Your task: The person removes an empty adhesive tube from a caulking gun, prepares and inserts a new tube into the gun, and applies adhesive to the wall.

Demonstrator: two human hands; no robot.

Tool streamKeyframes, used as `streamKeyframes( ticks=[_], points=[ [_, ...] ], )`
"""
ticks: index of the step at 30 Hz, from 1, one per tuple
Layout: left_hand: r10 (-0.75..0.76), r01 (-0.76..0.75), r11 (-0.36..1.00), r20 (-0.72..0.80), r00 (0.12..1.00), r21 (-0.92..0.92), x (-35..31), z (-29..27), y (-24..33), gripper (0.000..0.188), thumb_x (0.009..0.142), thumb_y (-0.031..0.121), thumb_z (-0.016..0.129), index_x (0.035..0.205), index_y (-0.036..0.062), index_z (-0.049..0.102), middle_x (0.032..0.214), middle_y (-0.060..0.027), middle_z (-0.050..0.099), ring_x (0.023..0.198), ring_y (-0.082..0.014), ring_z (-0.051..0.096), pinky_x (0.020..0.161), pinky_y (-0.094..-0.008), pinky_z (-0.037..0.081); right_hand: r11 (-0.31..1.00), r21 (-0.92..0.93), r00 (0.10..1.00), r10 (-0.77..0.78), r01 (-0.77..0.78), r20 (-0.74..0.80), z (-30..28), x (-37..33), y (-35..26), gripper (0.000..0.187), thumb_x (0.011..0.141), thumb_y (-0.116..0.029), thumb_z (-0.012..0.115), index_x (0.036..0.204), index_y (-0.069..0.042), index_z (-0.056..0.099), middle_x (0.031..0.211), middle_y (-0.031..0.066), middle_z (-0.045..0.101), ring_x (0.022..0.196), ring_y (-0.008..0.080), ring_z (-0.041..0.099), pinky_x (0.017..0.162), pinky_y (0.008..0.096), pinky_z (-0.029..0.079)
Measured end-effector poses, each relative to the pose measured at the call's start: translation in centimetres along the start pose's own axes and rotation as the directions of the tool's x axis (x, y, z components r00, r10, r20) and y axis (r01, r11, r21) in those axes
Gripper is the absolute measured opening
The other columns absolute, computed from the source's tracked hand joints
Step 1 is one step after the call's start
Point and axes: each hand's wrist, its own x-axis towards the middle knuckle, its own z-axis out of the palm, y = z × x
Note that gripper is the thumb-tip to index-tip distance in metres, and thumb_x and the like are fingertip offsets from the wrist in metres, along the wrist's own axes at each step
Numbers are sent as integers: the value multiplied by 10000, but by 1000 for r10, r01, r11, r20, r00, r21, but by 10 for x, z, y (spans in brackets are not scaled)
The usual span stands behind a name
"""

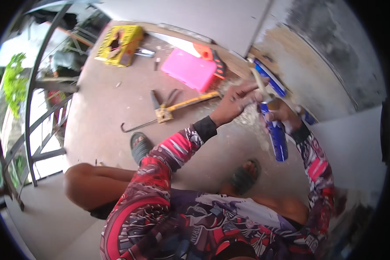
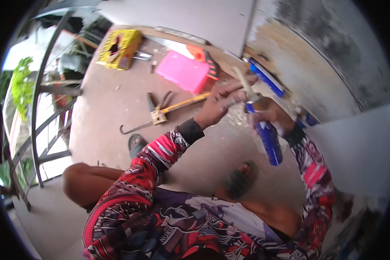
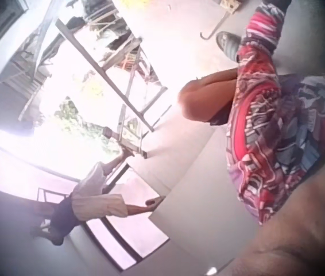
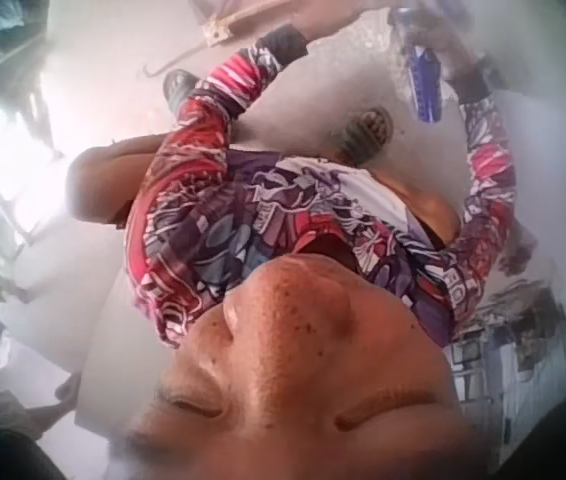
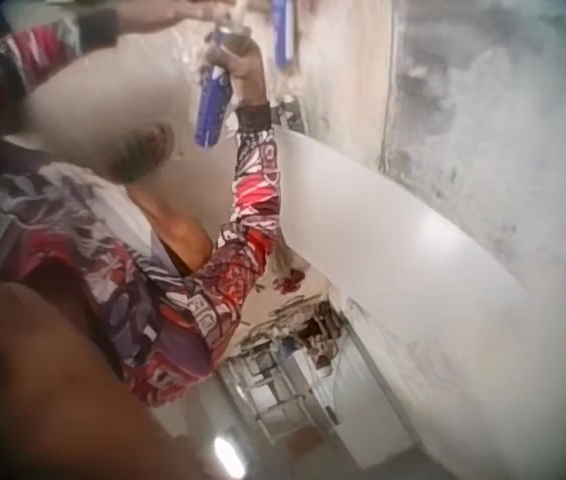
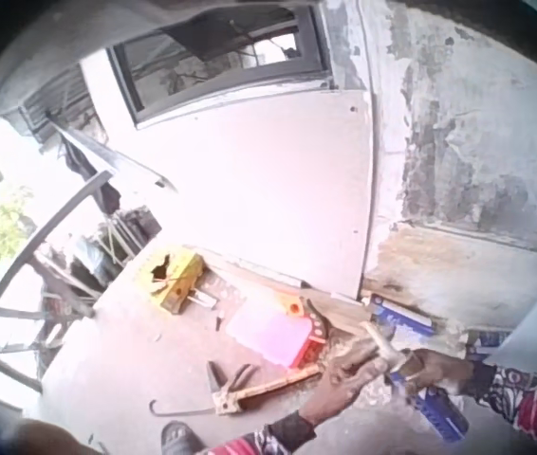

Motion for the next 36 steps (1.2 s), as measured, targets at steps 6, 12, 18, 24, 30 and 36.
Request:
streamKeyframes(
  ticks=[6, 12, 18, 24, 30, 36],
  points=[
    [-304, -405, 3, 387, 870, 914, -80, -177, 55, 561, 810, 283, 727, 1292, 37, 579, 1267, -188, 574, 1190, -340, 554, 1003, -451, 457, 948, -294, 935, 5, -117, -355, -9, 8, 23, 366, 769, -133, 807, 972, -61, 511, 686, 51, 618, 560, 168, 646, 556, 292, 539],
    [-694, -529, -247, 233, 682, 812, -174, -290, 74, 853, 851, 158, 554, 1604, 169, 153, 1616, -43, 302, 1497, -237, 281, 1193, -646, 198, 865, -502, 929, -183, -3, -322, -4, 17, 33, 581, 670, -139, 880, 1123, -25, 535, 893, 58, 616, 747, 155, 620, 706, 310, 529],
    [-557, -539, -253, 334, 761, 804, -159, -305, 42, 639, 958, 230, 518, 1541, 296, 266, 1178, -24, 587, 1211, -205, 537, 1100, -685, 316, 755, -656, 897, -293, 4, -332, 21, 20, 6, 602, 613, -174, 896, 1093, -13, 570, 908, 63, 623, 810, 201, 603, 803, 344, 502],
    [-659, -655, -222, 383, 647, 722, -122, -264, 92, 283, 955, 281, 550, 1236, 259, 534, 951, 12, 630, 1053, -189, 589, 870, -565, 491, 765, -641, 879, -259, -67, -400, 60, -14, -68, 502, 642, -85, 839, 1044, 11, 555, 959, 89, 590, 877, 184, 623, 780, 344, 521],
    [-590, -694, -229, 470, 656, 682, -82, -198, 221, 223, 930, 304, 582, 1150, 275, 570, 989, 49, 638, 1077, -208, 583, 809, -518, 502, 902, -360, 778, -399, 238, -485, 146, -80, -153, 450, 668, 18, 737, 1069, -27, 539, 953, 63, 543, 855, 180, 601, 787, 339, 518],
    [-358, -654, -153, 575, 735, 741, -65, -69, 362, 368, 890, 245, 615, 1252, 229, 549, 980, 7, 612, 1040, -202, 570, 826, -473, 480, 743, -399, 524, -665, 537, -532, 235, -172, -246, 605, 760, -239, 705, 1275, 5, 499, 1213, 136, 498, 1108, 289, 548, 957, 452, 507]
  ],
)
